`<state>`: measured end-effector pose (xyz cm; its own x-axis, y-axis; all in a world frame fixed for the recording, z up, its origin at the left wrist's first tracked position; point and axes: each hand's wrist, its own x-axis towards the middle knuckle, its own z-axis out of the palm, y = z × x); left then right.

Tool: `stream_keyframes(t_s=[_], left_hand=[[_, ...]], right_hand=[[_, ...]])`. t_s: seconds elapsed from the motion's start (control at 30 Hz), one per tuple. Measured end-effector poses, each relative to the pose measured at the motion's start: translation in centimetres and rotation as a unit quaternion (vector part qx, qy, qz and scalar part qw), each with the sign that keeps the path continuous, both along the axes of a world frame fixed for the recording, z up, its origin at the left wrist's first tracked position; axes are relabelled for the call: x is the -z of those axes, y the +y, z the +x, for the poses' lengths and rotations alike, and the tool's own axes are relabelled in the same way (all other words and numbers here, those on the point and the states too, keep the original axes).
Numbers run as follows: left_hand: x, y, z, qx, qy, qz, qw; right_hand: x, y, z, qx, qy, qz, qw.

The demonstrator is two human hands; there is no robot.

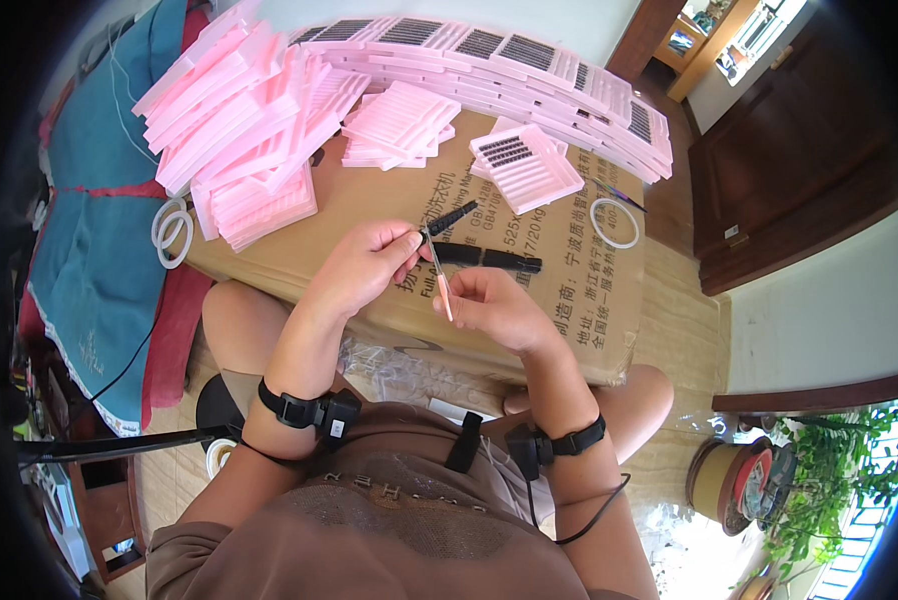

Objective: The person sits on the floor and assembles hair accessories by inserting black spiral hair ties into pink plastic trays. They pick up each hair tie, place it into a slot, and repeat the process across multiple trays.

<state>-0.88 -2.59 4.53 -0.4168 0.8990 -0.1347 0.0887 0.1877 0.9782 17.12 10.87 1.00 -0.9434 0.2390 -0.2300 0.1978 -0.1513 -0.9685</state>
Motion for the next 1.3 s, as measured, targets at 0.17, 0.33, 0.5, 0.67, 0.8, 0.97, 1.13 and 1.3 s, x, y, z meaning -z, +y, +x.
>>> stream_keyframes(t_s=[0.17,0.33,0.5,0.67,0.8,0.97,1.13,1.3], left_hand=[[0.3,0.0,-0.3,-0.003,-0.012,-0.001,1.0],[0.5,0.1,-0.5,-0.007,-0.002,-0.002,1.0],[0.4,0.2,-0.8,-0.016,-0.002,-0.012,1.0],[0.2,0.1,-1.4,-0.018,-0.016,-0.012,1.0],[0.0,-0.2,-1.8,-0.013,-0.008,-0.02,1.0],[-0.3,-0.5,-2.0,0.002,-0.028,-0.012,1.0],[-0.3,-0.4,-1.9,-0.002,-0.037,-0.012,0.999],[-0.1,-0.4,-2.0,0.001,-0.04,-0.011,0.999]], right_hand=[[-0.1,0.0,-0.5,-0.017,-0.002,0.001,1.0],[-0.5,0.0,-0.7,-0.017,-0.012,0.013,1.0],[-0.7,0.0,-1.3,-0.012,-0.021,0.016,1.0],[-0.9,0.4,-2.1,-0.028,-0.026,0.022,0.999],[-1.5,1.3,-2.2,-0.072,-0.044,0.018,0.996],[-1.1,1.1,-2.4,-0.07,-0.025,-0.023,0.997],[-0.9,0.9,-2.4,-0.07,-0.016,-0.021,0.997],[-1.1,1.4,-2.4,-0.089,-0.031,-0.025,0.995]])
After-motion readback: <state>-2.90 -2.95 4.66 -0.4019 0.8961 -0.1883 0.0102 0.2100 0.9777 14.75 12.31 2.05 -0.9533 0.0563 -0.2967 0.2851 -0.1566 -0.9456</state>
